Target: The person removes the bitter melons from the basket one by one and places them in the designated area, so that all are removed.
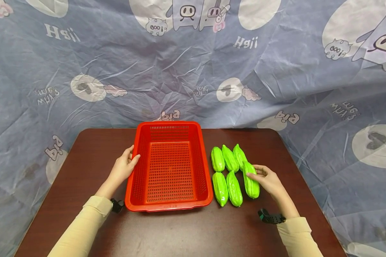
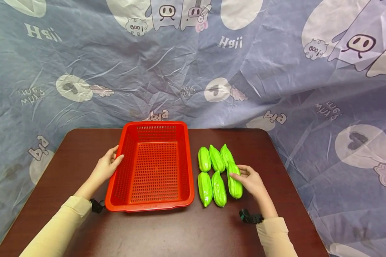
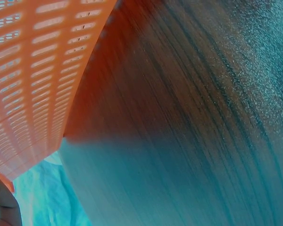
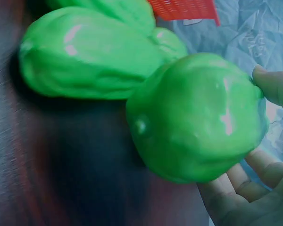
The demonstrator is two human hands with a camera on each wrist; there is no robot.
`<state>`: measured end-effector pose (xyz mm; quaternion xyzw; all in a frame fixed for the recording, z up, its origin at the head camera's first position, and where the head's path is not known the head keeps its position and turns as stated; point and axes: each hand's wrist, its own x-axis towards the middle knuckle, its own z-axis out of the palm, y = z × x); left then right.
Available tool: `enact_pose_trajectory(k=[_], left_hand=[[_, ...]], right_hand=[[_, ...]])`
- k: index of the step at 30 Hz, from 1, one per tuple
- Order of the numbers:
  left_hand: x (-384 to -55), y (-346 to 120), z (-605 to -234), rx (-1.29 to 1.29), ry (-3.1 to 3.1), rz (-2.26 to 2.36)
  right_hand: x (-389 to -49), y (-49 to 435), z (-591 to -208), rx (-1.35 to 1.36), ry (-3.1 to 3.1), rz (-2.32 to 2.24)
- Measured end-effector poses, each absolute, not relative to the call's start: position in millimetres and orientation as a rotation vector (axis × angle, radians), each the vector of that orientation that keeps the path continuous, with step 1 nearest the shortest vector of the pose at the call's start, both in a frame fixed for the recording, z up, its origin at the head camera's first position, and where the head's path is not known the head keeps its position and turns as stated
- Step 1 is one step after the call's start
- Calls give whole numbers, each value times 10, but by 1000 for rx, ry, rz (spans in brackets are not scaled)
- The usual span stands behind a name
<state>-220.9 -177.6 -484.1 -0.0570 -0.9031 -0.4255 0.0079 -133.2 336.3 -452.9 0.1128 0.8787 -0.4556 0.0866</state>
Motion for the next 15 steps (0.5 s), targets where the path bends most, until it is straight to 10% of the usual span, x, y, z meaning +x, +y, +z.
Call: enact_pose_trajectory(k=[15], left_hand=[[-2211, -1785, -4854, -185, -2822, -1322]], right_hand=[[-1230, 3409, -4832, 403, 2571, -1295]])
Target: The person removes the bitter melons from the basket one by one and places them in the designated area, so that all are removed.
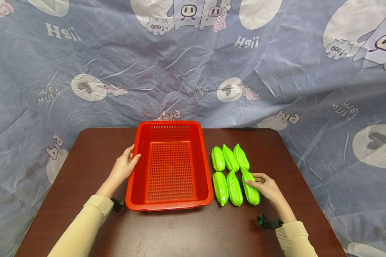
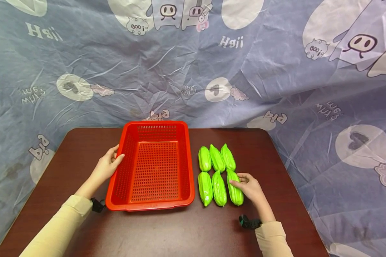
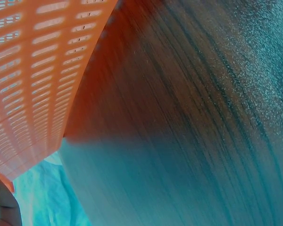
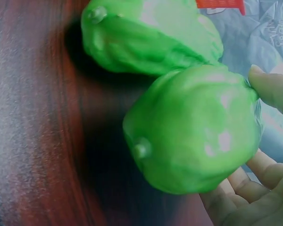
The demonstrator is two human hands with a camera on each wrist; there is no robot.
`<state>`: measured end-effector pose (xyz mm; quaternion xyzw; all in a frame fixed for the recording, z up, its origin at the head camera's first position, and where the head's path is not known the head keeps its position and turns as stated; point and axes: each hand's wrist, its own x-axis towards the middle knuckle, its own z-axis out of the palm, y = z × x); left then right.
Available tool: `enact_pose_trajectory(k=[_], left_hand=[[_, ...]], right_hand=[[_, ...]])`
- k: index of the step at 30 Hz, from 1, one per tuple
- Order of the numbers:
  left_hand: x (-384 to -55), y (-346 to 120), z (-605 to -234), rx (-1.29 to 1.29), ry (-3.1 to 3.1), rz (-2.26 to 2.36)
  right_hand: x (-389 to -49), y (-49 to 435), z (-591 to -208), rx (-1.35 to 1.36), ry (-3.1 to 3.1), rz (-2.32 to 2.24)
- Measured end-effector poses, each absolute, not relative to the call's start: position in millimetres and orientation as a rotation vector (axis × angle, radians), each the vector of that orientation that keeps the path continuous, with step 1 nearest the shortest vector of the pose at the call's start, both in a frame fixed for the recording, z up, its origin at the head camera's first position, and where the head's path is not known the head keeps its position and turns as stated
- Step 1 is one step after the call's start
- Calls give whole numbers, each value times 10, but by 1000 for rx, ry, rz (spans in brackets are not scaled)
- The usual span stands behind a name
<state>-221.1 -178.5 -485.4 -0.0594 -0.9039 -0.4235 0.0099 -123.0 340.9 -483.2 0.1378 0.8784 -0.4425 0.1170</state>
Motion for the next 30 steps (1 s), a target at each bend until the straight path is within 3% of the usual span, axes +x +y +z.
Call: enact_pose_trajectory(k=[30], left_hand=[[-2233, -1798, -4860, -176, -2822, -1350]], right_hand=[[-1217, 3370, -5062, 419, 2577, -1249]])
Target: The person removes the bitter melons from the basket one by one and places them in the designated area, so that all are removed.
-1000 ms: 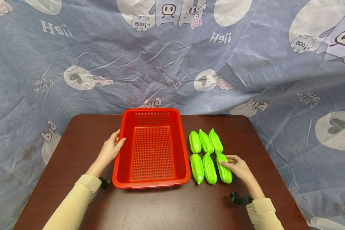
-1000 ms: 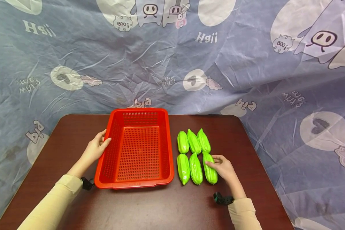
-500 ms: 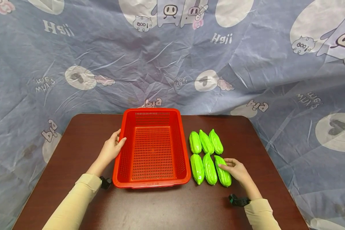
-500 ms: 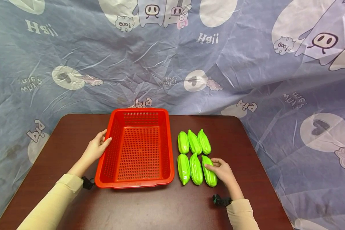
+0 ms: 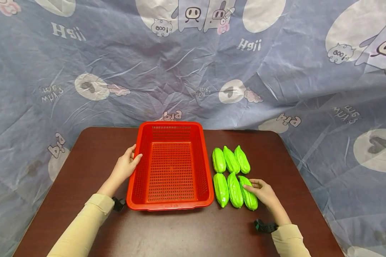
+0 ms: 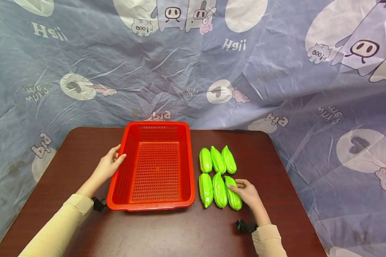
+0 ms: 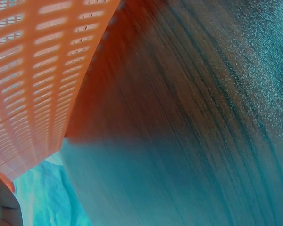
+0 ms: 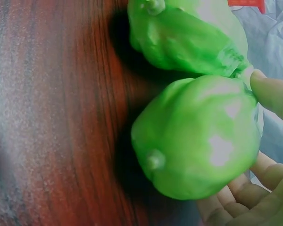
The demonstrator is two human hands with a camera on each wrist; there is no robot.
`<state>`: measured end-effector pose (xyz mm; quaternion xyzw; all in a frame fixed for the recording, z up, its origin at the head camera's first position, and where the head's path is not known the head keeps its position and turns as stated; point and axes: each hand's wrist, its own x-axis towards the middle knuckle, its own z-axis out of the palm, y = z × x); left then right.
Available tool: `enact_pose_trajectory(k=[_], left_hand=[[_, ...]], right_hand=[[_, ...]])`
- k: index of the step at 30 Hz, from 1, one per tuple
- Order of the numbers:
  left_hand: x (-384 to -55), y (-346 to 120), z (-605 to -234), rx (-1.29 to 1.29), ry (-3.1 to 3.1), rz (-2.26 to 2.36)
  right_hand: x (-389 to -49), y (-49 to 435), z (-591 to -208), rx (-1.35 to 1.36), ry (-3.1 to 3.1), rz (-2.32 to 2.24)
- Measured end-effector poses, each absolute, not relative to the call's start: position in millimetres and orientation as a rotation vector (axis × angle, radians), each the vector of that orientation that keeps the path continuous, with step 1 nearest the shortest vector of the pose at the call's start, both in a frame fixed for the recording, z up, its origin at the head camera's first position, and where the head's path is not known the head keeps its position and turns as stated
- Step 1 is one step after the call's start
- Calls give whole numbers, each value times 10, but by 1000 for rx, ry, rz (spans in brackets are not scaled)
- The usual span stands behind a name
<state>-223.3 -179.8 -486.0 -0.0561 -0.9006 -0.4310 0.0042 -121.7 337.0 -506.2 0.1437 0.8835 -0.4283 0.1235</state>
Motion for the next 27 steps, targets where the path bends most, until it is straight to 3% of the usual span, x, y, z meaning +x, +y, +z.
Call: enact_pose_trajectory(k=[14, 27], left_hand=[[-2241, -1806, -4866, -172, -2819, -1338], [-2198, -1823, -4800, -260, -2786, -1309]], right_hand=[[-1203, 3349, -4987, 418, 2576, -1265], [-1345, 3248, -4586, 351, 2704, -1321]])
